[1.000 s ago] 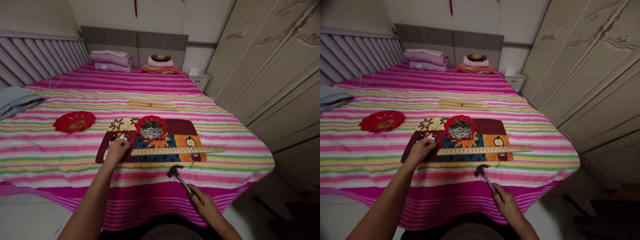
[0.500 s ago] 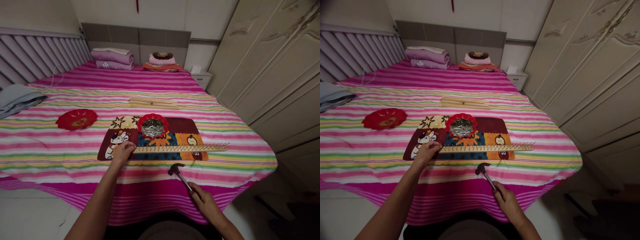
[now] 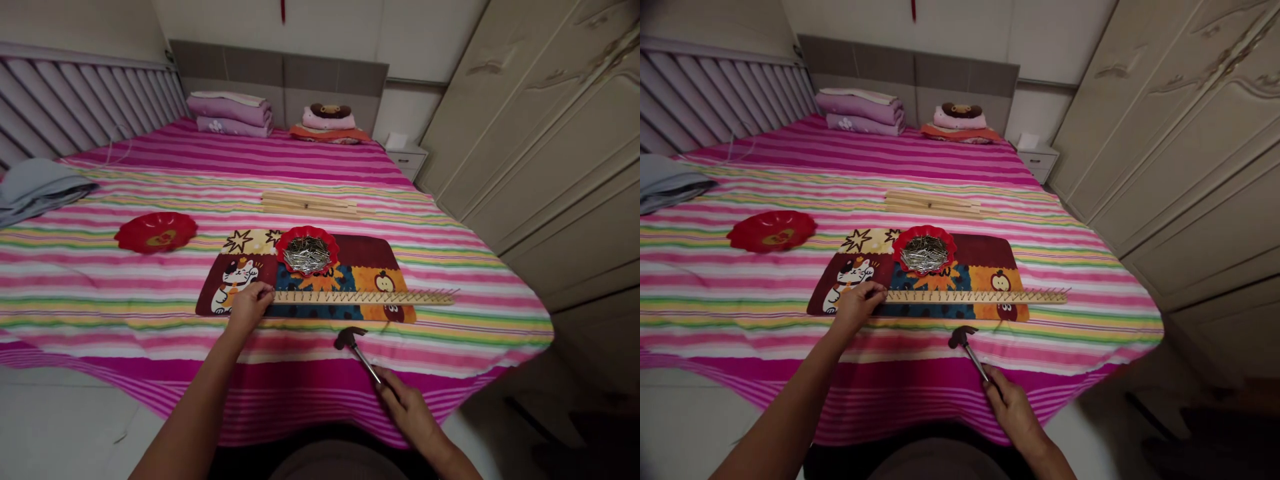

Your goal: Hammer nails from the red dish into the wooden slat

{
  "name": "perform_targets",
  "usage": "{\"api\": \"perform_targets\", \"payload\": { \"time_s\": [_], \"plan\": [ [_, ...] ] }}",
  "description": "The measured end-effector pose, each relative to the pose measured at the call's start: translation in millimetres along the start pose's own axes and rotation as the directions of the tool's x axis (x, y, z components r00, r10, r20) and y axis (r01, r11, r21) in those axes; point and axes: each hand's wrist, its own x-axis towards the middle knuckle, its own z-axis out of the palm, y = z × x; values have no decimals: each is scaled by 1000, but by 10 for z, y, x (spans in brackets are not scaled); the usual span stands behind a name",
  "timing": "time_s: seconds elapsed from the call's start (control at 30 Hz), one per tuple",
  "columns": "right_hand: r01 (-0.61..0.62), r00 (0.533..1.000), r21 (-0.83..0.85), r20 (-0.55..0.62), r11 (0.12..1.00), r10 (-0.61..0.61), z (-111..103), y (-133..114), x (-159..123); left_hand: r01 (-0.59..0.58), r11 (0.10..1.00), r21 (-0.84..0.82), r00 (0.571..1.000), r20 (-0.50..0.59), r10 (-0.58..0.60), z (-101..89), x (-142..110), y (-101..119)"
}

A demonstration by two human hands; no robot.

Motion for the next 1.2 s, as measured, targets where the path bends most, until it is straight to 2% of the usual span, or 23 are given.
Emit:
{"api": "perform_targets", "payload": {
  "time_s": [0.13, 0.27, 0.37, 0.47, 0.57, 0.67, 0.8, 0.9, 1.0, 1.07, 1.13, 1.2],
  "plan": [
    [24, 1000, 60, 16, 998, -26, -13, -457, 86, -24, 1000, 14, 1000, -5, 24, 30, -9, -28],
    [178, 984, 57, 20, 982, -179, -38, -1070, 377, 3, 1000, -9, 1000, -12, -3, 45, -12, -30],
    [309, 951, -23, 13, 951, -308, -29, -1449, 662, 7, 1000, -9, 1000, -10, -8, 46, -20, -20],
    [422, 907, -127, 49, 898, -419, 47, -1667, 907, 18, 1000, 9, 1000, 3, -18, 41, -27, -17],
    [435, 900, -261, 114, 862, -420, 153, -1728, 1061, 25, 999, 38, 1000, 16, -26, 37, -27, -29],
    [402, 916, -301, 138, 865, -377, 200, -1716, 1081, 7, 997, 82, 1000, 10, -8, 38, -22, -44],
    [390, 918, -107, 122, 915, -377, 98, -1661, 845, -12, 997, 71, 1000, -5, 12, 47, -23, -48],
    [291, 943, 8, 166, 957, -289, -51, -1489, 550, 29, 999, -19, 1000, 8, -29, 41, -36, -54],
    [214, 948, 42, 230, 976, -218, -172, -1118, 279, 95, 989, -116, 995, 51, -90, -3, -50, -53],
    [144, 959, 56, 239, 988, -153, -203, -783, 142, 106, 988, -114, 994, 13, -105, -49, -32, -18],
    [51, 976, 48, 212, 998, -60, -187, -435, 45, 66, 996, -52, 995, -65, -69, -86, 32, 66],
    [-39, 988, 59, 154, 997, 29, -138, -140, -11, -19, 999, 47, 996, -87, 23, -90, 152, 195]
  ]
}}
